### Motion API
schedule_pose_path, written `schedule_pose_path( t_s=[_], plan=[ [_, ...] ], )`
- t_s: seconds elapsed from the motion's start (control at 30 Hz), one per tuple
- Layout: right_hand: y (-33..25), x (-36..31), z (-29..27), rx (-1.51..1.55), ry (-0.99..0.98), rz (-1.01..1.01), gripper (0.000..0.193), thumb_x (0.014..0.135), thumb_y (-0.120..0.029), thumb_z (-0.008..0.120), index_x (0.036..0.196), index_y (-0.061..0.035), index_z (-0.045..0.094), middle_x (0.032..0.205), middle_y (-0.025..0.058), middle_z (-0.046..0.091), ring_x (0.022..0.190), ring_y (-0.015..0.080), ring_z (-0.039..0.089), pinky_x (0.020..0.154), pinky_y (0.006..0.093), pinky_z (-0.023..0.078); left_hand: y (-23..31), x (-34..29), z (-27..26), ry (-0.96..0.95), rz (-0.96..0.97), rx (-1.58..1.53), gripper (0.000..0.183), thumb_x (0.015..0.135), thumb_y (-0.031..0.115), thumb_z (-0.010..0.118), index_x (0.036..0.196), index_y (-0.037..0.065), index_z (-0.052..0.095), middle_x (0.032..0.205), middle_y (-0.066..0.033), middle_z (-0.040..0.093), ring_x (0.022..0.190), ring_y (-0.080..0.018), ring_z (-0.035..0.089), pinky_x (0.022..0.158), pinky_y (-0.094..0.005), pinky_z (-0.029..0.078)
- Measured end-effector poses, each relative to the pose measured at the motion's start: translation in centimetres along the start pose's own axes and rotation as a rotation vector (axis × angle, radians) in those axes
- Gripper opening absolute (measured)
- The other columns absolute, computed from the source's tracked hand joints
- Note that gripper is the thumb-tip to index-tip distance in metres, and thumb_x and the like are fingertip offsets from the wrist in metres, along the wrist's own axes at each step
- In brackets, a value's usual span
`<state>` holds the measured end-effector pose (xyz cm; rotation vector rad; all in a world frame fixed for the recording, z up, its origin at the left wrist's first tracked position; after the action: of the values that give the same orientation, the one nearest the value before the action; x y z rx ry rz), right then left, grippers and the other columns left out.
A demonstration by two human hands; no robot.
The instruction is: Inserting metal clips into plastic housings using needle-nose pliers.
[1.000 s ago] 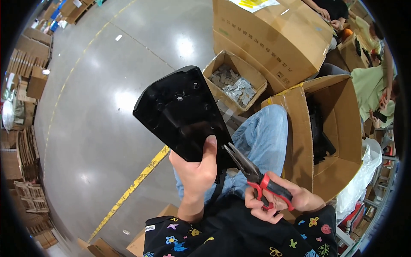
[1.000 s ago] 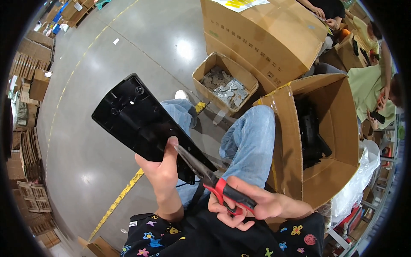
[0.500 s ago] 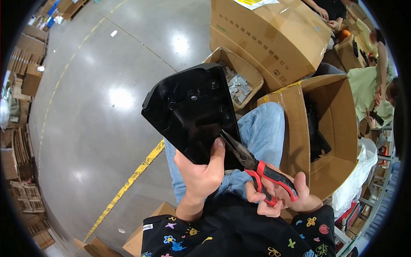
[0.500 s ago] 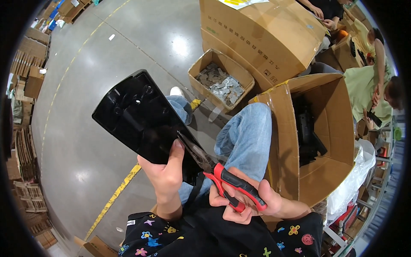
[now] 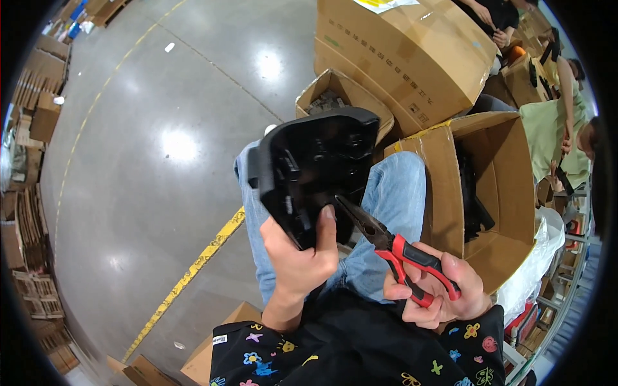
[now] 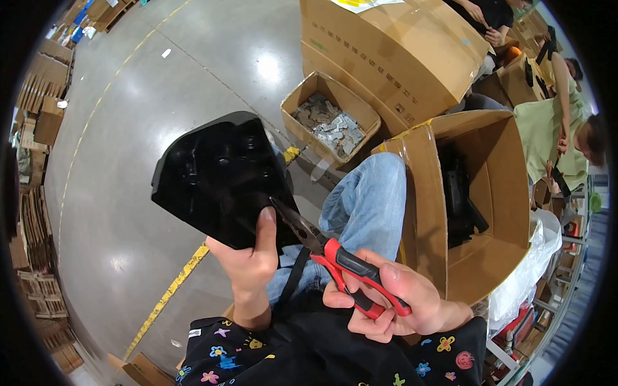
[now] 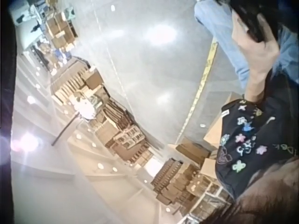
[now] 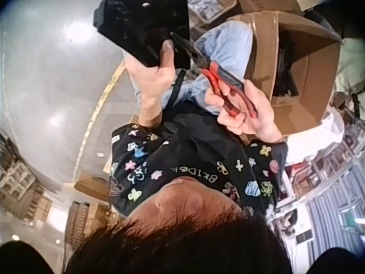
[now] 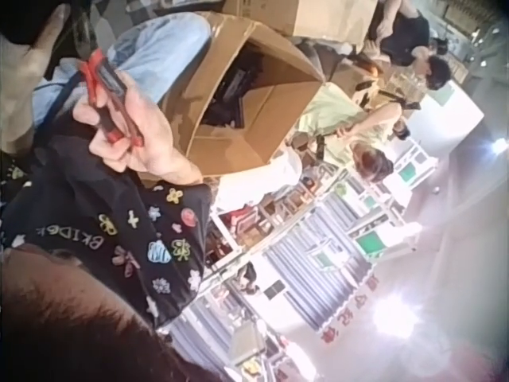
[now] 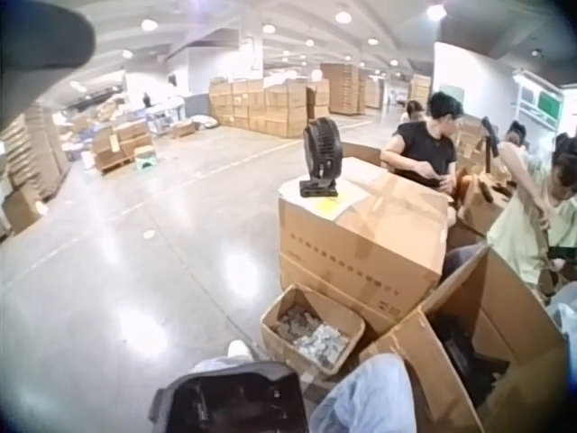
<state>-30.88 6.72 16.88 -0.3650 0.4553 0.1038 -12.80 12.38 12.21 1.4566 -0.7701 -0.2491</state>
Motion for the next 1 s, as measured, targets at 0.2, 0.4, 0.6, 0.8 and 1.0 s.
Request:
schedule_pose_path(
  t_s=[0.2, 0.4, 0.6, 0.8, 1.0],
  plan=[
    [-0.9, -0.9, 0.3, -0.145, 0.067, -0.004, 0.044, 0.095, -0.045, 0.039, 0.107, -0.0030, 0.032, 0.092, 0.0145, 0.038, 0.047, 0.0064, 0.029, 0.041, 0.0189, 0.021, 0.7, -0.6, 0.4, 0.015, 0.069, 0.096, 0.019, 0.075, -0.003, 0.066, 0.093, -0.005, 0.058, 0.076, -0.0086, 0.062, 0.060, -0.0157, 0.059, 0.057, -0.0252, 0.046],
    [-2.1, -0.8, -0.1, -0.837, 0.163, -0.111, 0.021, 0.093, -0.021, 0.047, 0.102, -0.0026, 0.042, 0.087, 0.0073, 0.047, 0.058, 0.0163, 0.045, 0.056, 0.0308, 0.040, 0.2, -0.8, 0.6, 0.046, 0.082, 0.094, 0.024, 0.074, -0.003, 0.067, 0.096, -0.007, 0.057, 0.085, -0.0115, 0.061, 0.068, -0.0189, 0.061, 0.062, -0.0263, 0.047],
    [-3.1, 0.1, 0.8, -1.752, 0.214, -0.218, 0.031, 0.084, -0.019, 0.062, 0.102, -0.0010, 0.044, 0.089, 0.0168, 0.048, 0.065, 0.0333, 0.051, 0.058, 0.0371, 0.043, 0.0, -1.1, 0.1, -0.019, -0.057, 0.042, 0.025, 0.078, -0.005, 0.062, 0.102, -0.006, 0.055, 0.092, -0.0096, 0.061, 0.081, -0.0156, 0.058, 0.075, -0.0248, 0.045],
    [-1.7, 1.1, -1.9, -1.385, 0.081, -0.555, 0.037, 0.081, -0.023, 0.066, 0.101, -0.0018, 0.044, 0.094, 0.0147, 0.051, 0.064, 0.0257, 0.049, 0.057, 0.0318, 0.041, -0.7, -0.5, -0.7, 0.198, -0.234, -0.178, 0.017, 0.080, -0.004, 0.061, 0.097, -0.003, 0.059, 0.089, -0.0067, 0.062, 0.078, -0.0140, 0.058, 0.073, -0.0242, 0.045],
    [-1.4, 1.7, -4.5, -1.118, 0.701, -1.184, 0.040, 0.086, -0.017, 0.053, 0.115, -0.0009, 0.031, 0.119, 0.0145, 0.037, 0.092, 0.0169, 0.042, 0.084, 0.0312, 0.035, -0.5, -1.6, 1.7, 0.022, -0.478, -1.125, 0.056, 0.081, -0.005, 0.054, 0.134, 0.003, 0.034, 0.123, -0.0121, 0.048, 0.114, -0.0246, 0.048, 0.100, -0.0407, 0.037]
  ],
)
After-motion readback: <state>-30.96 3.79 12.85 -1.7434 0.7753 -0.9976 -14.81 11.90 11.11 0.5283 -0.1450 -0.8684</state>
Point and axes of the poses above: each hand's wrist, its own x-axis towards the middle knuckle, its own z-axis out of the palm, y = z × x, the point moved 4 cm from there along x, towards the middle knuckle
